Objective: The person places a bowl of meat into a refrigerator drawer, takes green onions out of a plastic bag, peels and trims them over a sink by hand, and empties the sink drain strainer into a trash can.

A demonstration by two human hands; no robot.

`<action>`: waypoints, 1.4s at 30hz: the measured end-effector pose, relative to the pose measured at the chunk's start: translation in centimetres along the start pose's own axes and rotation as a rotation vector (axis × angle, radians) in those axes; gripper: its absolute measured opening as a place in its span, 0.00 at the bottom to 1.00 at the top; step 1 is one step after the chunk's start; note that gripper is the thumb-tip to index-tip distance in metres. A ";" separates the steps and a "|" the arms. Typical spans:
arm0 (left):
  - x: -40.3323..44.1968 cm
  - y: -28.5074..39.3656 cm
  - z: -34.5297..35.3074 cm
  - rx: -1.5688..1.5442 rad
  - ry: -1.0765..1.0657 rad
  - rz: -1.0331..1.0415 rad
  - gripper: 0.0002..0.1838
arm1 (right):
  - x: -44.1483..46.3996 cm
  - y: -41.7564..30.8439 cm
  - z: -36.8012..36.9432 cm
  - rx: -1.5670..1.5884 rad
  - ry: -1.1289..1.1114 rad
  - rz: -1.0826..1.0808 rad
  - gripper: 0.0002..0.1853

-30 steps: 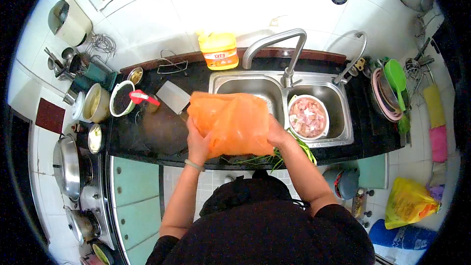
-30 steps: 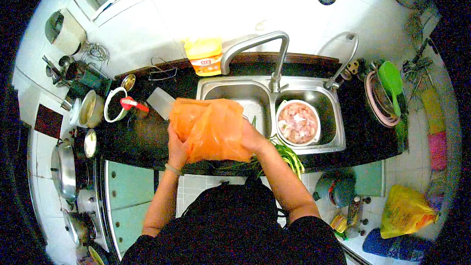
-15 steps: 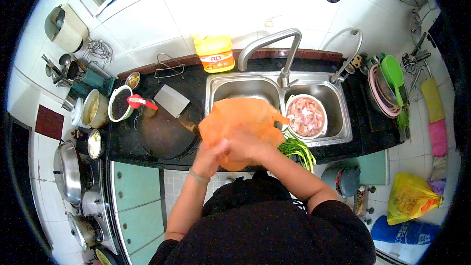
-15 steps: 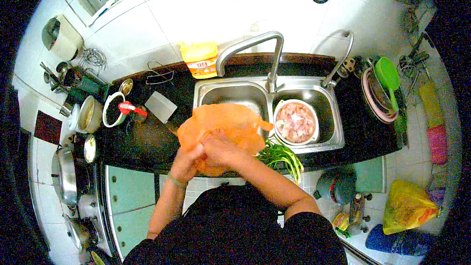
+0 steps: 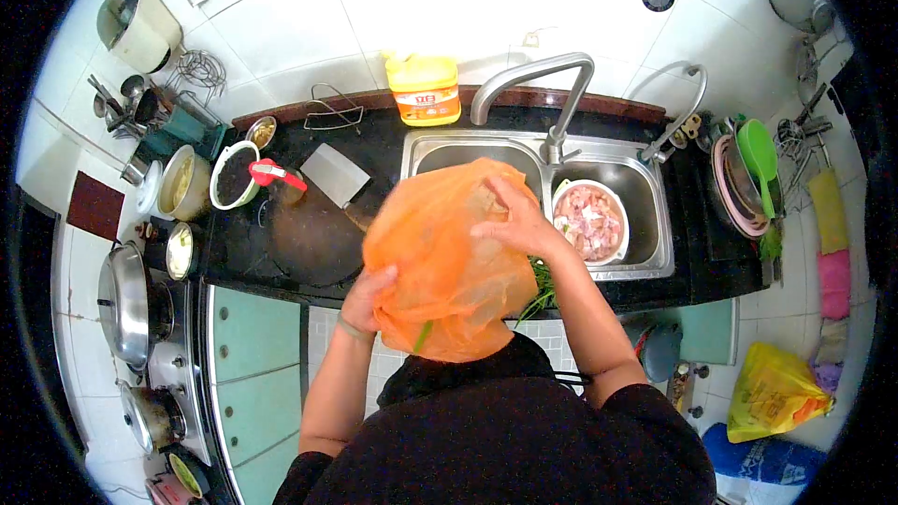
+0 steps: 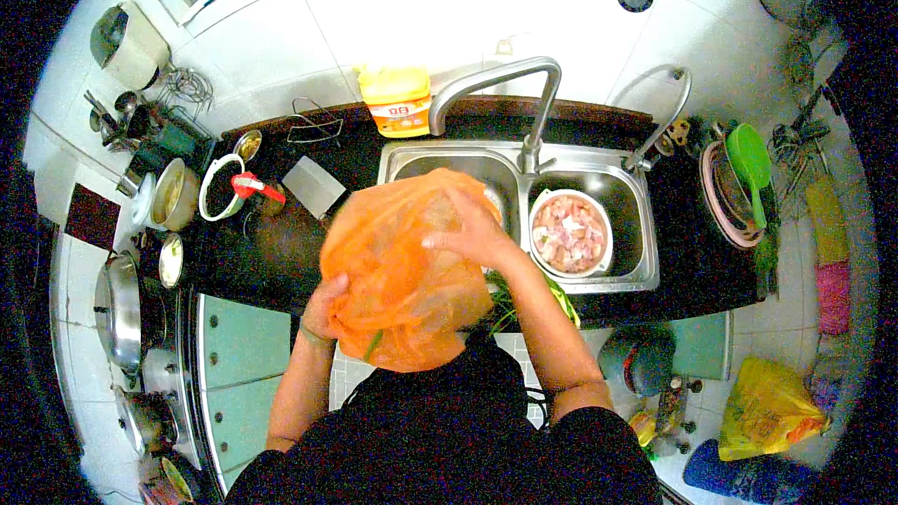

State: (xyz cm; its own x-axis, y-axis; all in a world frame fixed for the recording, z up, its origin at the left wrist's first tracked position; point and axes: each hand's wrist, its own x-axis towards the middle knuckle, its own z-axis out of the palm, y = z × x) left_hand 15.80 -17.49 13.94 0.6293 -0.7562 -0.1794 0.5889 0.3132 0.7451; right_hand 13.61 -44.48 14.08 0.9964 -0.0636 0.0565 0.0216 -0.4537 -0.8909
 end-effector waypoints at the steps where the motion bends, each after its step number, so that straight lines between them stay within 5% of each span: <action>1: 0.0 0.3 -0.3 -0.158 0.062 -0.019 0.28 | -0.4 -0.6 0.0 -0.028 -0.095 -0.034 0.51; 3: 0.3 0.6 -0.2 -0.310 0.099 0.016 0.30 | -1.7 -0.9 1.1 -0.056 -0.192 -0.070 0.50; 5: 0.7 1.2 -0.4 -0.400 0.065 0.046 0.31 | -3.3 -0.9 3.2 -0.295 -0.260 -0.358 0.48; 8: 1.0 2.3 0.1 -0.483 0.029 0.135 0.35 | -4.3 -1.3 3.2 -0.213 -0.512 -0.134 0.47; 12: 0.9 2.6 0.6 -0.441 0.054 0.133 0.37 | -4.4 -0.3 0.7 0.048 -0.247 -0.201 0.29; 13: 1.0 2.7 0.8 -0.411 0.052 0.112 0.37 | -4.2 -0.7 0.3 0.321 -0.154 -0.121 0.19; 16: 1.9 2.0 0.9 -0.230 0.048 0.116 0.37 | -3.3 -2.9 0.0 0.321 0.030 -0.187 0.13; 17: 2.2 1.5 0.9 -0.228 0.044 0.108 0.37 | -2.7 -4.4 0.5 0.175 0.158 -0.423 0.10; 23: 2.8 0.5 2.5 0.048 0.025 0.134 0.37 | -0.4 -6.3 3.8 -0.239 0.256 -0.668 0.05; 24: 2.6 0.8 2.7 0.048 0.027 0.134 0.37 | -0.2 -5.8 3.9 -0.238 0.255 -0.668 0.05; 26: 1.7 1.7 3.2 -0.009 0.114 0.132 0.40 | -0.1 -5.2 3.9 0.486 0.300 -0.109 0.04; 29: 1.0 1.9 2.3 -0.161 0.149 0.142 0.40 | -0.4 -5.1 2.1 0.611 0.340 0.007 0.04; 30: 0.8 1.9 2.1 -0.242 0.167 0.157 0.40 | -0.7 -5.5 2.2 0.612 0.331 0.006 0.04; 32: 0.8 1.8 2.0 -0.271 0.154 0.178 0.39 | -1.8 -6.4 2.6 0.138 0.232 -0.489 0.05; 35: 0.7 1.3 1.2 -0.311 0.138 0.160 0.35 | -2.2 -8.9 3.8 -0.190 0.257 -0.656 0.05; 38: 0.7 1.5 1.0 -0.227 0.144 0.157 0.29 | -1.1 -6.7 4.7 0.019 0.254 -0.717 0.05; 39: 0.6 1.6 1.1 -0.131 0.147 0.190 0.28 | -1.1 -6.1 4.8 0.020 0.252 -0.719 0.05; 41: 0.3 2.0 1.0 -0.197 0.193 0.189 0.28 | -1.4 -5.9 4.5 0.534 0.267 -0.241 0.02; 42: 0.1 2.1 0.9 -0.263 0.238 0.187 0.27 | -1.6 -5.7 4.1 0.533 0.266 -0.237 0.02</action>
State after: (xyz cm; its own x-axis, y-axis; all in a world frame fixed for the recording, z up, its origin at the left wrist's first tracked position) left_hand 16.65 -17.46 16.02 0.8195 -0.5276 -0.2237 0.5437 0.5925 0.5944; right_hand 12.25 -38.16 17.19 0.9065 -0.2651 0.3287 0.3453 0.0173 -0.9383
